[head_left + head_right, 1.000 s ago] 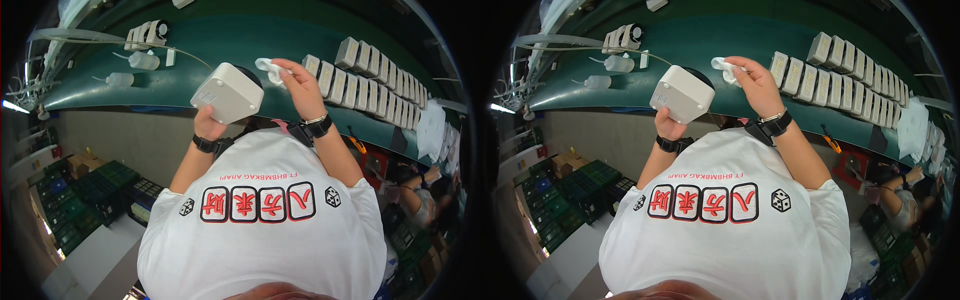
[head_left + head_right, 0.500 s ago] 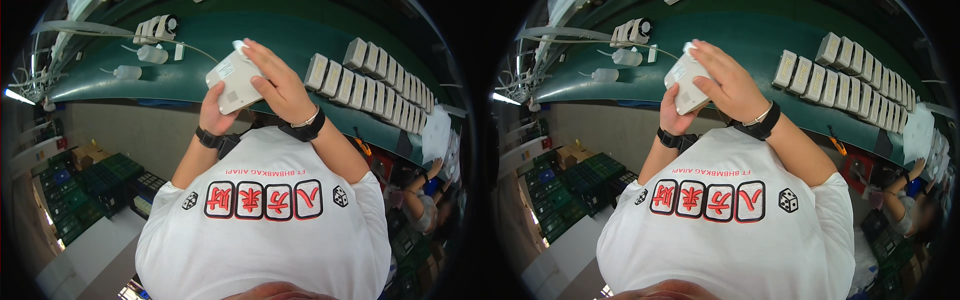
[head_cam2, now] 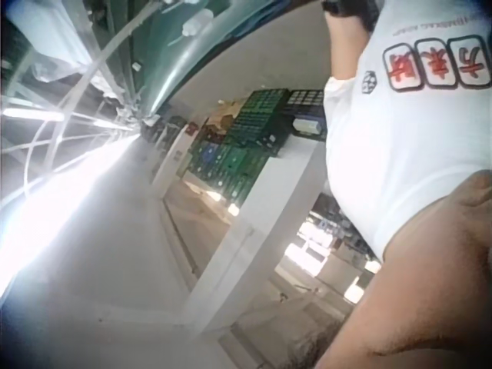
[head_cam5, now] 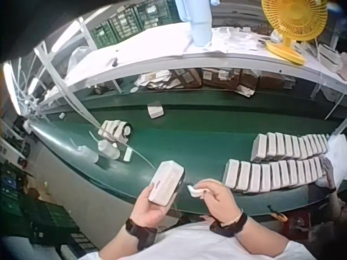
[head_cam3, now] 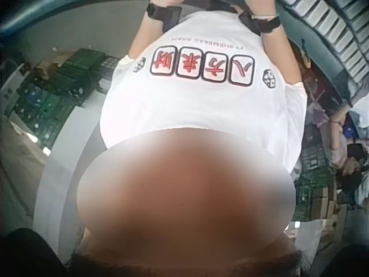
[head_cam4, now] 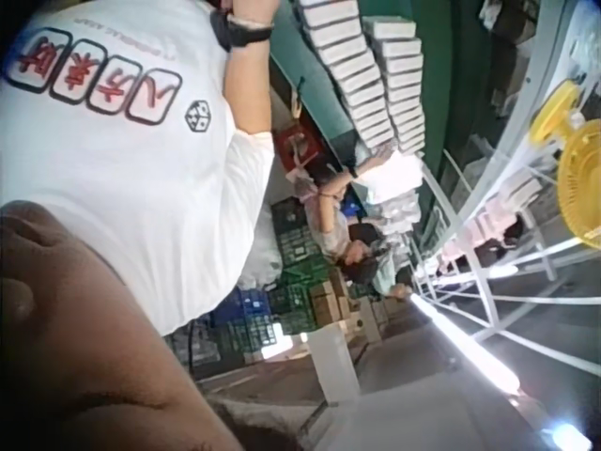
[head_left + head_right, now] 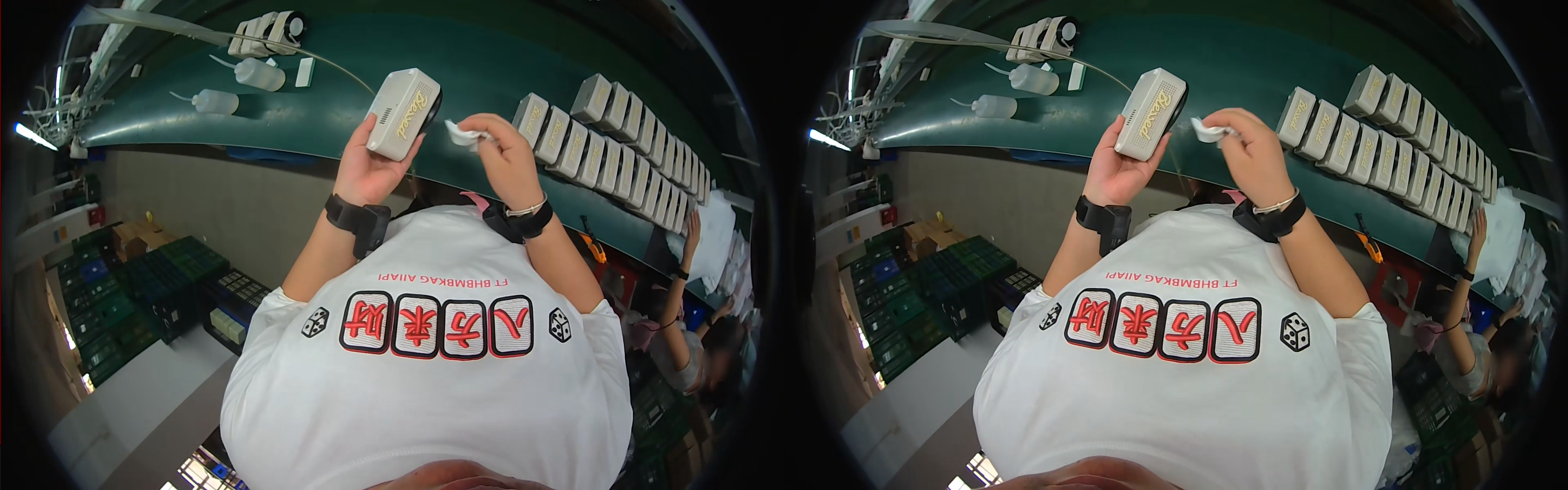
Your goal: Testing and inspecting white electronic components on a production line using specialized probes and circular gauges.
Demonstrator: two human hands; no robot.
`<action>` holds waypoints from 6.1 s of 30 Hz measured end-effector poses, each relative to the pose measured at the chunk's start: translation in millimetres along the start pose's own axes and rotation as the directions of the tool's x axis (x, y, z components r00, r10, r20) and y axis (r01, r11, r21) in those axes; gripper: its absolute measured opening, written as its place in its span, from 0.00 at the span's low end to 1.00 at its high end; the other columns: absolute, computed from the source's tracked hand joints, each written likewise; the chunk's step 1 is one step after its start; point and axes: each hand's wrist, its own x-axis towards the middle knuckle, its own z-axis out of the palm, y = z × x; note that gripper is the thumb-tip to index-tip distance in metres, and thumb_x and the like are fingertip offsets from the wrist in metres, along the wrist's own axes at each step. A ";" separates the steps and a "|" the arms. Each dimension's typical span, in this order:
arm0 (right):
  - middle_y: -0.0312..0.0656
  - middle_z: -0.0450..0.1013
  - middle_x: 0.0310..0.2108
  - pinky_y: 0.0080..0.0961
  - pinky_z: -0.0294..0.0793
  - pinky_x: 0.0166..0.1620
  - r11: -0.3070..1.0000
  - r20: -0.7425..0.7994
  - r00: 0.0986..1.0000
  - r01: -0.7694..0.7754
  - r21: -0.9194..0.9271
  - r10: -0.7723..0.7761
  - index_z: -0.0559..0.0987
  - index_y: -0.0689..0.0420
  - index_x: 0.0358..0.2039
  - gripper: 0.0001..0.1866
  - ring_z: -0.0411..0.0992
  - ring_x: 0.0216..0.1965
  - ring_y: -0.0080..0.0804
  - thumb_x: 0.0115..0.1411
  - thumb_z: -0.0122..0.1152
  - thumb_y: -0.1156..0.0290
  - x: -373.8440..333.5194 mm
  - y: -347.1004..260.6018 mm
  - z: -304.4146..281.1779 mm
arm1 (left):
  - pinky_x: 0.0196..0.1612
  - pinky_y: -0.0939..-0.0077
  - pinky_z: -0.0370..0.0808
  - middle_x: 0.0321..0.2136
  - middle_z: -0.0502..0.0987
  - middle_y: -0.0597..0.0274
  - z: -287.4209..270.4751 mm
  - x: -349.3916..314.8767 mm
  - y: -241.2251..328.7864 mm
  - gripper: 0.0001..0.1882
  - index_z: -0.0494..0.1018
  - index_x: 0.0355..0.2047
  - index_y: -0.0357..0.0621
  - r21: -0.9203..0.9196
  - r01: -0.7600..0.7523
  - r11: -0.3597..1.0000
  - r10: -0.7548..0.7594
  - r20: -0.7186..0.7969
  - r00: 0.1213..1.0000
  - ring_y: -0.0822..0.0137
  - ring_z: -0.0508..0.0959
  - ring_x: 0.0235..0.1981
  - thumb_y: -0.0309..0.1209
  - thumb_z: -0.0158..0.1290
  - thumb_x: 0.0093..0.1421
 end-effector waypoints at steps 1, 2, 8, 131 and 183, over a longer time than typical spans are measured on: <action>0.42 0.75 0.48 0.20 0.67 0.53 0.982 0.006 0.994 -0.110 0.157 0.110 0.77 0.61 0.51 0.17 0.70 0.51 0.29 0.62 0.51 0.73 1.9 2.8 -3.0 | 0.61 0.49 0.69 0.57 0.69 0.53 -1.3 0.3 -1.3 0.23 0.60 0.62 0.46 0.000 0.004 1.000 -0.004 0.002 1.000 0.52 0.69 0.60 0.37 0.47 0.69; 0.40 0.75 0.46 0.19 0.67 0.51 0.927 0.028 0.976 -0.215 0.308 0.217 0.77 0.60 0.50 0.16 0.70 0.48 0.26 0.63 0.52 0.71 3.3 5.1 -5.6 | 0.61 0.50 0.69 0.57 0.69 0.53 -2.5 -0.9 -3.3 0.24 0.60 0.62 0.45 0.023 -0.011 1.000 0.011 -0.003 1.000 0.52 0.69 0.60 0.36 0.48 0.68; 0.34 0.75 0.43 0.17 0.67 0.46 0.726 0.245 0.894 -0.448 0.522 0.376 0.77 0.59 0.50 0.19 0.68 0.42 0.20 0.66 0.55 0.59 -0.2 8.1 -9.9 | 0.61 0.55 0.69 0.57 0.69 0.54 8.2 -0.4 -27.3 0.25 0.61 0.61 0.41 0.333 -0.178 0.926 0.133 0.153 0.979 0.56 0.69 0.59 0.31 0.52 0.66; 0.49 0.73 0.21 0.40 0.70 0.29 0.732 0.555 0.821 0.297 -0.613 0.132 0.72 0.59 0.25 0.21 0.73 0.26 0.51 0.58 0.63 0.52 -77.8 -58.8 -16.8 | 0.54 0.69 0.72 0.45 0.77 0.58 -148.6 -116.1 -4.2 0.21 0.71 0.49 0.37 0.595 -0.523 0.610 0.638 0.022 0.770 0.65 0.76 0.48 0.22 0.59 0.55; 0.48 0.72 0.16 0.37 0.70 0.26 0.843 0.651 0.668 0.065 -0.534 0.361 0.76 0.61 0.26 0.22 0.73 0.19 0.45 0.57 0.64 0.52 -37.2 -53.1 -8.8 | 0.49 0.65 0.82 0.49 0.68 0.45 -173.9 -156.7 -18.2 0.27 0.65 0.55 0.31 -0.706 -0.320 0.632 0.283 -0.173 0.943 0.50 0.72 0.53 0.31 0.57 0.58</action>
